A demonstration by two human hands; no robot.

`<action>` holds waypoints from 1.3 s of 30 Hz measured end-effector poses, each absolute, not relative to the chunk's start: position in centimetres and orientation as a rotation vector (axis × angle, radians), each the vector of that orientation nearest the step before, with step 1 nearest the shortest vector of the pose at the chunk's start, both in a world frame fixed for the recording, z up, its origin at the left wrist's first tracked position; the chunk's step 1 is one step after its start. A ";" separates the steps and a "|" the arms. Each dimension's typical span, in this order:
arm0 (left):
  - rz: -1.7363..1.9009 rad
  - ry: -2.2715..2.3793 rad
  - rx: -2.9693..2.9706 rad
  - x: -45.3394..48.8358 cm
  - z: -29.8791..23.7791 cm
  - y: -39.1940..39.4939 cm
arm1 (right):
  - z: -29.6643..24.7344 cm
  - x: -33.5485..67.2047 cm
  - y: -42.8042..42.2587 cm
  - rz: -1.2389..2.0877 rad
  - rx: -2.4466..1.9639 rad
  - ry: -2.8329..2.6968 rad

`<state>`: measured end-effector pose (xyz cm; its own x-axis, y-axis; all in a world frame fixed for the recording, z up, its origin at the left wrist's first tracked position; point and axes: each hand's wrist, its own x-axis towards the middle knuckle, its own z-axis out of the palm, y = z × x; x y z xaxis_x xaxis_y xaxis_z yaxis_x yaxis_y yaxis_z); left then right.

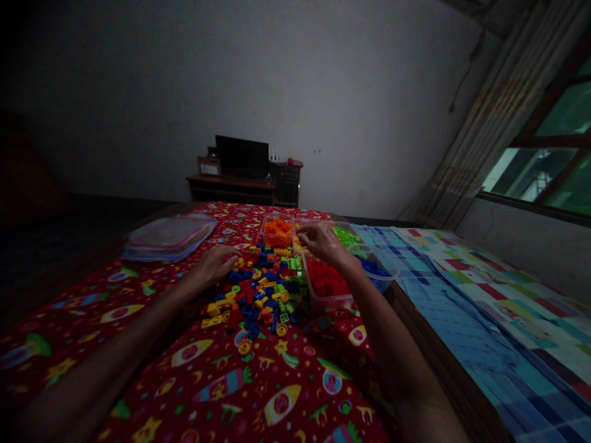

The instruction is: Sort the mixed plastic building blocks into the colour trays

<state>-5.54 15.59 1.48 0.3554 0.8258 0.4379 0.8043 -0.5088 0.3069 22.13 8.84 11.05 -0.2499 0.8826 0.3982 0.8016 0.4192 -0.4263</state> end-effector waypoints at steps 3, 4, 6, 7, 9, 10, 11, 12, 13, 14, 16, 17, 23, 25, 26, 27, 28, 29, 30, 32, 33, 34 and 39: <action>0.785 1.542 2.586 -5.9 1.0 16.1 | 9.3 18.8 7.9 0.175 -1.402 -2.118; 0.769 1.551 2.585 -6.1 0.8 16.2 | 8.6 17.8 7.8 0.149 -1.427 -2.127; 0.727 1.570 2.566 -6.4 0.5 16.2 | 7.2 16.0 7.8 0.073 -1.499 -2.140; 0.700 1.579 2.545 -6.6 0.3 16.1 | 6.4 15.3 7.9 0.035 -1.527 -2.153; 0.654 1.577 2.493 -6.9 0.1 15.9 | 4.9 14.0 8.1 0.002 -1.542 -2.213; 0.628 1.554 2.468 -7.1 0.0 15.7 | 4.1 13.5 8.2 0.009 -1.529 -2.259; 0.604 1.516 2.446 -7.2 0.0 15.6 | 3.5 13.1 8.3 0.032 -1.507 -2.313; 0.585 1.472 2.425 -7.2 0.0 15.5 | 2.9 12.8 8.3 0.067 -1.484 -2.370; 0.565 1.427 2.402 -7.3 0.1 15.5 | 2.5 12.6 8.3 0.109 -1.471 -2.422; 0.544 1.387 2.378 -7.3 0.2 15.4 | 2.2 12.5 8.3 0.150 -1.466 -2.465; 0.519 1.348 2.331 -7.2 0.6 15.4 | 2.0 12.5 8.4 0.207 -1.494 -2.517; 0.517 1.331 2.311 -7.2 0.8 15.4 | 2.0 12.6 8.4 0.210 -1.517 -2.523; 0.495 1.159 2.231 -7.7 1.9 15.2 | 2.7 13.9 8.0 0.109 -1.530 -2.492; 0.478 1.092 2.190 -8.3 2.4 15.1 | 2.9 14.1 7.7 0.057 -1.506 -2.461; 0.466 1.056 2.166 -8.6 2.6 15.1 | 3.0 14.0 7.5 0.030 -1.487 -2.440; 0.455 1.025 2.143 -8.9 2.8 15.1 | 3.1 13.7 7.3 0.009 -1.456 -2.421; 0.441 1.002 2.124 -9.1 3.0 15.1 | 3.1 13.4 7.2 -0.002 -1.408 -2.410; 0.423 0.995 2.112 -9.2 3.2 15.1 | 3.0 13.0 7.1 -0.002 -1.346 -2.410; 0.401 1.003 2.108 -9.3 3.3 15.0 | 2.7 12.4 7.1 0.008 -1.281 -2.427; 0.356 1.051 2.132 -9.2 3.2 15.0 | 2.0 11.4 7.1 0.026 -1.180 -2.502; 0.343 1.082 2.156 -9.1 3.1 14.9 | 1.6 11.1 7.2 0.029 -1.156 -2.543; 0.339 1.111 2.183 -8.9 2.9 14.9 | 1.2 10.8 7.2 0.022 -1.154 -2.569; 0.385 1.204 2.150 -8.9 2.3 15.1 | 1.0 11.9 6.9 -0.035 -1.286 -2.432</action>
